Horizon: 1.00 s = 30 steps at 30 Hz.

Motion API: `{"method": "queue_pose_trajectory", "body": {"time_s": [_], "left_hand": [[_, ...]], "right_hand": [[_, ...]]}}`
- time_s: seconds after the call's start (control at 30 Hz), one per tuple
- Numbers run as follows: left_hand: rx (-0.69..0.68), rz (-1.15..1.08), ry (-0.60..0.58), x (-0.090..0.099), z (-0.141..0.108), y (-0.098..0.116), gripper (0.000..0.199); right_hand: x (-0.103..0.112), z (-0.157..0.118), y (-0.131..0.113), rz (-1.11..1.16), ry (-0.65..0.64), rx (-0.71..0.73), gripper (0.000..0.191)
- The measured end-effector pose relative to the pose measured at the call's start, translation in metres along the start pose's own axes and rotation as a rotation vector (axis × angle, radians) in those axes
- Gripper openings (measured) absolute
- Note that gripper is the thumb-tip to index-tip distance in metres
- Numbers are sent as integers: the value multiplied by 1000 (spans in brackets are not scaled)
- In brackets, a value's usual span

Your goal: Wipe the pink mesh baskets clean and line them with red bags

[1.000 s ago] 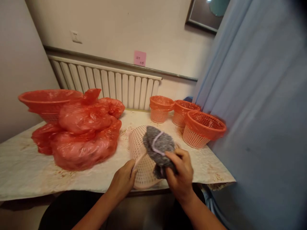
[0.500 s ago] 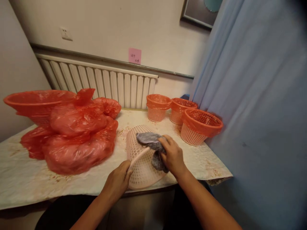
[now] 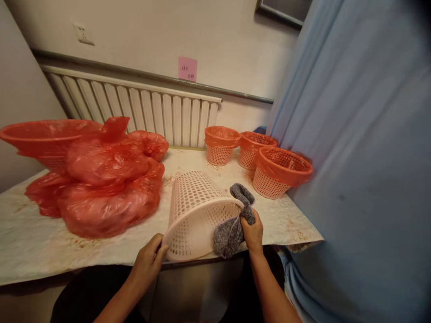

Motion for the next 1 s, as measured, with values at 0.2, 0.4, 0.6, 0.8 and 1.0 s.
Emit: {"method": "queue_pose_trajectory", "body": {"time_s": [0.2,0.4,0.6,0.8,1.0], "left_hand": [[254,133,111,25,-2,-58,30],[467,-361,340,32,-4,-40,34],[210,-758,-75,-19,25,83,39],[284,-698,-66,-23,38,112,31],[246,-519,-11,-2,47,121,17]], "right_hand": [[-5,-34,-42,0,-106,76,45],[-2,-73,-77,-26,-153,136,39],[-12,-110,-110,-13,-354,224,36],[-10,-104,-109,67,-545,120,33],[50,-30,-83,94,-47,-9,46]]}}
Point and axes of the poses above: each hand's wrist, its own z-axis towards the middle knuckle, its own x-axis out of the back of the hand, y = z × x, the point moved 9 cm from there along z, towards the middle knuckle, and after that the axes turned 6 degrees about z, right-handed, at the moved point
